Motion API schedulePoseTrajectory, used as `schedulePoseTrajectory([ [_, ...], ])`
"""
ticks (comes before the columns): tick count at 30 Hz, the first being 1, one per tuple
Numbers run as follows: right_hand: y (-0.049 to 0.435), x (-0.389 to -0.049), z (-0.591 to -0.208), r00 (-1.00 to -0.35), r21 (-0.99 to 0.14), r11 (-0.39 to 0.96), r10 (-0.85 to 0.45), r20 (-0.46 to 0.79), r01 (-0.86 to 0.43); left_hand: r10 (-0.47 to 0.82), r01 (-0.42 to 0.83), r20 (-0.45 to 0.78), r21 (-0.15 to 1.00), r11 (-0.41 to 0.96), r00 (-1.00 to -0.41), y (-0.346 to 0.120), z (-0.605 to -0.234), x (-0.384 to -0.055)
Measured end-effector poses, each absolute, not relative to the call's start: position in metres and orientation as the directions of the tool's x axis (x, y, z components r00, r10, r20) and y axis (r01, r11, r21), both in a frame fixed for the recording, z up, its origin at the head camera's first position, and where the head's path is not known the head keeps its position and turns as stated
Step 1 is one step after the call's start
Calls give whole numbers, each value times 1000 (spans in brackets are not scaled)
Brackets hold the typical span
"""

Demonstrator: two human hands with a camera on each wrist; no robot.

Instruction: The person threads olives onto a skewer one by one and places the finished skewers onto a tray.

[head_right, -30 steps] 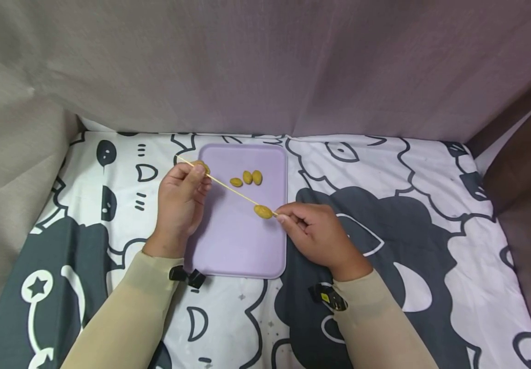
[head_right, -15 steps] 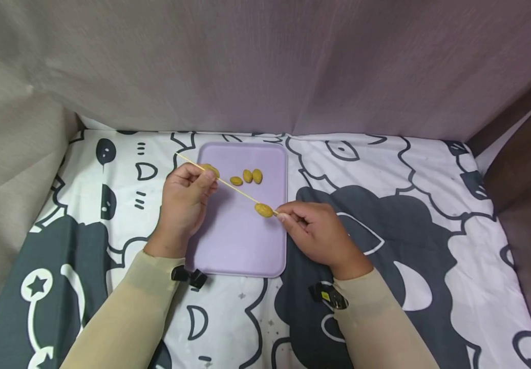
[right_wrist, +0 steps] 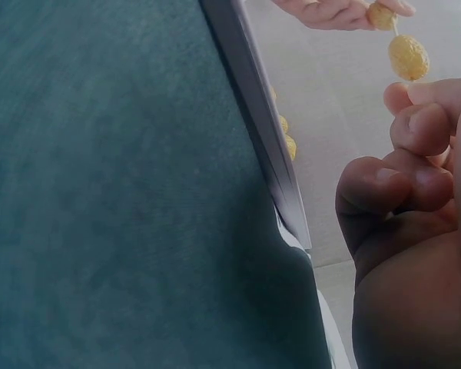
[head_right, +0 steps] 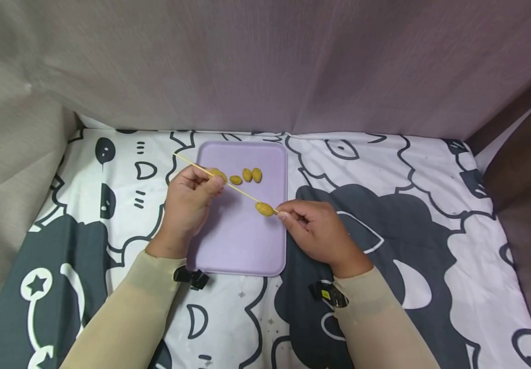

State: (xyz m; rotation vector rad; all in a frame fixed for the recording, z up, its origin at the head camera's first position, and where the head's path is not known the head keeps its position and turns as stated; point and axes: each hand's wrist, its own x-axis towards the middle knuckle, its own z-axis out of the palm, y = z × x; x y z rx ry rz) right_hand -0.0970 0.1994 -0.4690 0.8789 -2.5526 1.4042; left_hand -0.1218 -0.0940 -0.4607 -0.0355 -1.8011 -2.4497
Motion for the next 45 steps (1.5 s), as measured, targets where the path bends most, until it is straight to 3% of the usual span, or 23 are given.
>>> schedulePoseTrajectory([
  [21,199,-97,-468,-833,-755,402,-438,338,-518,71,57,73,976,-208,-995,-90,-457,-117],
  [29,198,-96,-468,-837,-759,403,-433,334,-511,85,50,58,994,-95,-995,-88,-457,-115],
  [45,198,-96,-467,-837,-766,396,-441,326,-507,136,-2,3,999,-36,-991,-84,-457,-113],
])
